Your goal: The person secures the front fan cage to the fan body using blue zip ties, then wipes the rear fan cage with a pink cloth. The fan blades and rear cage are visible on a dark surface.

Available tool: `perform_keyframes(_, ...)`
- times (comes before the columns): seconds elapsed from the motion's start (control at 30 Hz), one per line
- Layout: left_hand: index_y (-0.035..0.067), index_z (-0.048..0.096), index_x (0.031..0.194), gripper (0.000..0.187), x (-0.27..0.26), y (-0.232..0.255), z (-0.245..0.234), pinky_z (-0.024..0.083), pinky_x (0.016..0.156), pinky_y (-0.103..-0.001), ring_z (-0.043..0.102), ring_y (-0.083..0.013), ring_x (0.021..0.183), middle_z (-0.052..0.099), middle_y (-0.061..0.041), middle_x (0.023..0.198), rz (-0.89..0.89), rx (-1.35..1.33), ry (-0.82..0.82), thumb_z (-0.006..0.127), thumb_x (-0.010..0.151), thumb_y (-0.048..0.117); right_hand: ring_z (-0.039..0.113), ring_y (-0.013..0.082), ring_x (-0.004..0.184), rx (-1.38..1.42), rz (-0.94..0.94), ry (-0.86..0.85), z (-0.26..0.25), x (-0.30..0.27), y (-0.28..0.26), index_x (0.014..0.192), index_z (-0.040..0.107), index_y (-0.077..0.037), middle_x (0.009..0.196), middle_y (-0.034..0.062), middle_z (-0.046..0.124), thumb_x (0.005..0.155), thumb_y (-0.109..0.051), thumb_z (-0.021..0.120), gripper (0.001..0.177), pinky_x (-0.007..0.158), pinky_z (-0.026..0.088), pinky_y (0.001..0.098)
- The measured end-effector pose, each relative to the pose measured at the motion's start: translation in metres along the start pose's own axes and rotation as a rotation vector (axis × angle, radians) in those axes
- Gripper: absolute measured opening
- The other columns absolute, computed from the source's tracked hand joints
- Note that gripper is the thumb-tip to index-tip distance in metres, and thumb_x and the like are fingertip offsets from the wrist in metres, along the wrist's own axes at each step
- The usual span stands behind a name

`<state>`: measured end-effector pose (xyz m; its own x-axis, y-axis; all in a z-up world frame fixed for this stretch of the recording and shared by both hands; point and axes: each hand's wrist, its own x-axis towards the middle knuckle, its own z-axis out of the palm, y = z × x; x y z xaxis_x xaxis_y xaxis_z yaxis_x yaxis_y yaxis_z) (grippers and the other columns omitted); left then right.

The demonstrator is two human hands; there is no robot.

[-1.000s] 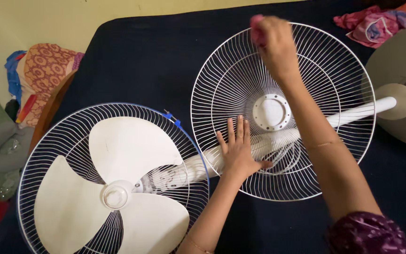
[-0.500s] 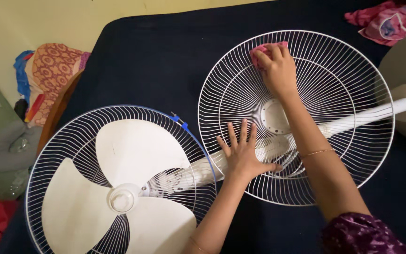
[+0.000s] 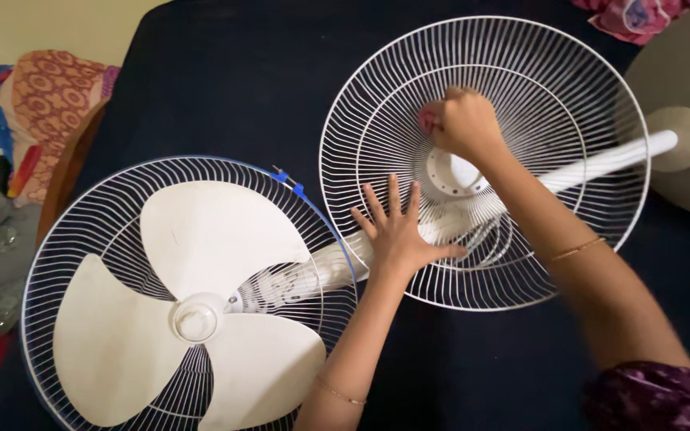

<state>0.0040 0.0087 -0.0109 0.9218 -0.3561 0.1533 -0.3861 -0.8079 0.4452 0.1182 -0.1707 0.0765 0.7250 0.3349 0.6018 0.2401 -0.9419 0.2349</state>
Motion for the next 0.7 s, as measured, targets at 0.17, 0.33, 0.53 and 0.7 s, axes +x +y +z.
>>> perform_keyframes(0.17, 0.018, 0.021, 0.162, 0.153, -0.001, 0.004, -0.004, -0.015, 0.105, -0.082, -0.026, -0.0539, 0.147, -0.007, -0.02, 0.17, -0.008, 0.022, -0.03, 0.07, 0.04, 0.096, 0.067, 0.0224, 0.076, 0.045, 0.049, -0.413, -0.033, -0.01, -0.003, 0.112, 0.077, -0.029, 0.083, 0.0056, 0.068, 0.088, -0.028, 0.074, 0.024, 0.058, 0.055, 0.0351)
perform_keyframes(0.33, 0.017, 0.016, 0.162, 0.152, -0.012, 0.013, -0.011, -0.013, 0.107, -0.08, -0.024, -0.0529, 0.147, -0.007, -0.019, 0.169, 0.01, 0.077, 0.072, 0.073, 0.043, 0.092, 0.065, 0.0269, 0.098, -0.027, 0.026, 0.19, -0.044, 0.0, 0.041, 0.125, 0.07, -0.014, 0.106, 0.0103, 0.069, 0.095, -0.016, 0.078, 0.031, 0.069, 0.058, 0.0338)
perform_keyframes(0.53, 0.021, 0.012, 0.163, 0.149, -0.02, 0.025, -0.011, -0.012, 0.11, -0.078, -0.023, -0.0497, 0.149, -0.009, -0.013, 0.17, -0.027, 0.117, 0.028, 0.075, 0.045, 0.088, 0.06, 0.0317, 0.114, -0.318, 0.137, 0.377, -0.019, -0.009, 0.096, 0.124, 0.061, -0.008, 0.123, 0.0147, 0.061, 0.088, -0.007, 0.079, 0.041, 0.082, 0.058, 0.0393)
perform_keyframes(0.7, 0.023, 0.011, 0.163, 0.149, -0.017, 0.032, -0.01, -0.013, 0.11, -0.078, -0.026, -0.0486, 0.149, -0.012, -0.011, 0.171, -0.038, 0.096, -0.054, 0.078, 0.046, 0.086, 0.062, 0.0316, 0.102, -0.121, 0.274, 0.33, 0.001, -0.027, 0.086, 0.122, 0.073, -0.011, 0.111, 0.0143, 0.064, 0.079, -0.014, 0.09, 0.046, 0.075, 0.058, 0.0405)
